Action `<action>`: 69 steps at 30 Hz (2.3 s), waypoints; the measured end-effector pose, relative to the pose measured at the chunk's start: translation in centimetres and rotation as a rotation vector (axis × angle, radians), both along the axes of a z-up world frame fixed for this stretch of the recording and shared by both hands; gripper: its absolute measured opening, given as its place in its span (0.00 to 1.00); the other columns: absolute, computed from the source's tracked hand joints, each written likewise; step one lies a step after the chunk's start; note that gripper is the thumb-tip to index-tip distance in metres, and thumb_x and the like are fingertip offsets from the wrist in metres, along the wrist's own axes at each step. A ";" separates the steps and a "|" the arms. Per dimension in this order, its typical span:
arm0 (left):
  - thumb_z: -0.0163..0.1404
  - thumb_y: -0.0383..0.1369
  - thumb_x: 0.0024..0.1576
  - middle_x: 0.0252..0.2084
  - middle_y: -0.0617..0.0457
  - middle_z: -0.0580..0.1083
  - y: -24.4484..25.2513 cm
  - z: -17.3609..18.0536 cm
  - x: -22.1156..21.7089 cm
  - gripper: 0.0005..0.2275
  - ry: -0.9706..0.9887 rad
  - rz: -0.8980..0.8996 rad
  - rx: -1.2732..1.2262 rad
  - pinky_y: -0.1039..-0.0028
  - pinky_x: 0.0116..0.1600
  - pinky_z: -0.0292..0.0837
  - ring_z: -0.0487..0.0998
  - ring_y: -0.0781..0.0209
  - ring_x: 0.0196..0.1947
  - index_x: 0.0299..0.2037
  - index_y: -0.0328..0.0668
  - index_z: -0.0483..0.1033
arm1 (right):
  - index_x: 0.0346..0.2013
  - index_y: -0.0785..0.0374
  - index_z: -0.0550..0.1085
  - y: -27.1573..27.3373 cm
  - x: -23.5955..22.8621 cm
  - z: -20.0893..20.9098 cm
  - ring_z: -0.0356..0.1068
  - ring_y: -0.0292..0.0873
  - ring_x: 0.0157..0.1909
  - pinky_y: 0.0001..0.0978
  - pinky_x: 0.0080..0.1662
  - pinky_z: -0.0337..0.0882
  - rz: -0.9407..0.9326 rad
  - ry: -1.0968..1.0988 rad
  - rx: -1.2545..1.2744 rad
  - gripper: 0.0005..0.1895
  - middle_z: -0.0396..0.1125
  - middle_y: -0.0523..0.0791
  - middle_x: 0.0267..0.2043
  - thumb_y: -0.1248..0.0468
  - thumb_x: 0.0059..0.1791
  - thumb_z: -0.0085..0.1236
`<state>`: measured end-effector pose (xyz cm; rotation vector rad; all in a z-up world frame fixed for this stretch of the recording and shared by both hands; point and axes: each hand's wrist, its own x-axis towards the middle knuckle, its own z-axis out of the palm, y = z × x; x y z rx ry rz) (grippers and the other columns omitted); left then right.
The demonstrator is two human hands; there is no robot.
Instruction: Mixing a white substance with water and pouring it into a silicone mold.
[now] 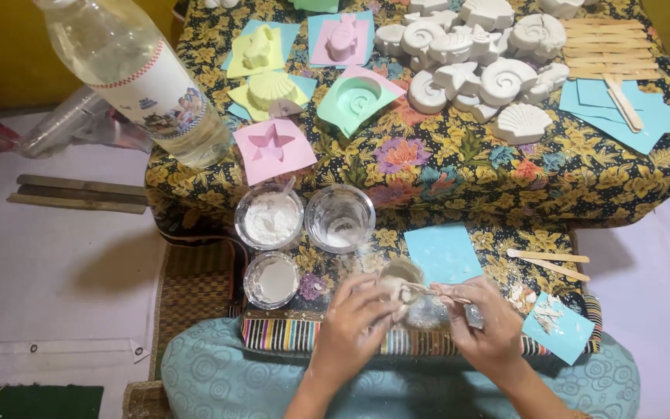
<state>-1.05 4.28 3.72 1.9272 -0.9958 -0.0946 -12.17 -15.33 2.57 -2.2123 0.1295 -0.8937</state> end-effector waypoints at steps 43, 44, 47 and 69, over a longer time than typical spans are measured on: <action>0.55 0.17 0.46 0.36 0.54 0.81 -0.4 -1.2 -1.1 0.09 -0.203 0.024 -0.208 0.74 0.38 0.76 0.77 0.61 0.33 0.34 0.37 0.82 | 0.40 0.63 0.72 0.7 2.5 0.0 0.65 0.37 0.29 0.26 0.33 0.68 0.155 0.124 -0.335 0.10 0.70 0.42 0.28 0.71 0.45 0.60; 0.55 0.17 0.46 0.36 0.54 0.81 -0.4 -1.0 -1.1 0.09 -0.202 0.025 -0.209 0.74 0.38 0.76 0.77 0.61 0.33 0.34 0.37 0.82 | 0.40 0.63 0.72 0.7 2.8 0.7 0.65 0.37 0.29 0.26 0.33 0.68 0.156 0.125 -0.336 0.10 0.70 0.42 0.28 0.71 0.45 0.60; 0.54 0.16 0.42 0.36 0.53 0.81 -0.5 -0.7 -0.7 0.10 -0.200 0.005 -0.236 0.73 0.38 0.76 0.77 0.60 0.32 0.34 0.35 0.80 | 0.43 0.65 0.71 0.8 3.5 2.6 0.64 0.39 0.30 0.31 0.36 0.67 0.146 0.104 -0.287 0.15 0.70 0.43 0.32 0.74 0.43 0.61; 0.57 0.20 0.48 0.35 0.53 0.79 -1.1 -2.0 0.2 0.07 -0.007 0.188 -0.204 0.80 0.35 0.73 0.74 0.65 0.32 0.35 0.39 0.79 | 0.39 0.60 0.73 0.0 3.2 1.2 0.63 0.36 0.29 0.24 0.31 0.67 0.158 0.195 -0.209 0.09 0.69 0.41 0.29 0.71 0.44 0.60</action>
